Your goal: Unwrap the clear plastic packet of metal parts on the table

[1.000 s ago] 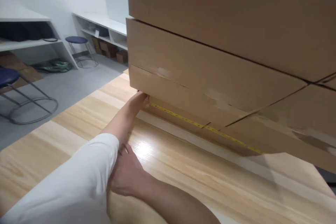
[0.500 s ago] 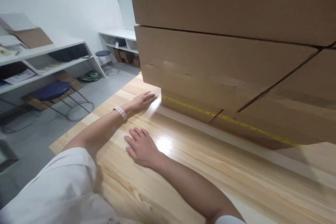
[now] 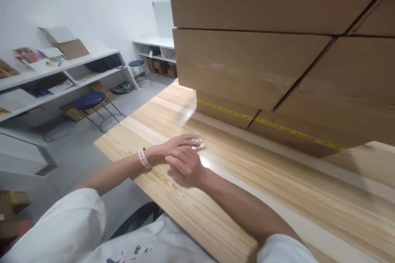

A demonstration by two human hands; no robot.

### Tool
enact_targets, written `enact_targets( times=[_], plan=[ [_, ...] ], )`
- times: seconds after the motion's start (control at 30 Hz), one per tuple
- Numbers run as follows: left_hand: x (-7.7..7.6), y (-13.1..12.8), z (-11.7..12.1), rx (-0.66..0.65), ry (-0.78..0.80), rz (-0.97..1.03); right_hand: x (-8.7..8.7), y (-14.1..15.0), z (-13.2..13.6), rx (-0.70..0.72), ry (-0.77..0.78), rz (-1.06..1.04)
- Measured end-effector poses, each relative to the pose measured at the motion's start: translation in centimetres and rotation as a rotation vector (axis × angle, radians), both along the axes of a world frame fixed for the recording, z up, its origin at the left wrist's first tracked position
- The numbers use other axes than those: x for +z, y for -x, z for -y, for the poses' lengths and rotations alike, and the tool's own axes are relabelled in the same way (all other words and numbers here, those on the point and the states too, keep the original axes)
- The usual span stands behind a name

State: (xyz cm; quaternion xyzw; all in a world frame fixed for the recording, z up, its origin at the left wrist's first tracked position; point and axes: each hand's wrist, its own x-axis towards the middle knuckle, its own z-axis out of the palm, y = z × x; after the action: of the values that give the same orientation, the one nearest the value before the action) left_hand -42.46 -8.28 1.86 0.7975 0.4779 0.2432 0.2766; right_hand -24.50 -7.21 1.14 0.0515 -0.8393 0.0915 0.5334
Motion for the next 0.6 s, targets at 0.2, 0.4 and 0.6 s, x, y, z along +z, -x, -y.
enact_targets(
  times=[0.2, 0.4, 0.6],
  plan=[
    [2.7, 0.0, -6.8, 0.433, 0.027, 0.144, 0.1, -5.3, 1.6, -0.361, 0.073, 0.251],
    [3.6, 6.7, -16.7, 0.803, -0.110, 0.002, -1.5, -2.1, 2.2, -0.450, 0.086, 0.511],
    [4.4, 5.8, -25.5, 0.657, -0.188, -0.128, -1.8, 1.4, 2.2, -0.228, 0.122, 0.731]
  ],
)
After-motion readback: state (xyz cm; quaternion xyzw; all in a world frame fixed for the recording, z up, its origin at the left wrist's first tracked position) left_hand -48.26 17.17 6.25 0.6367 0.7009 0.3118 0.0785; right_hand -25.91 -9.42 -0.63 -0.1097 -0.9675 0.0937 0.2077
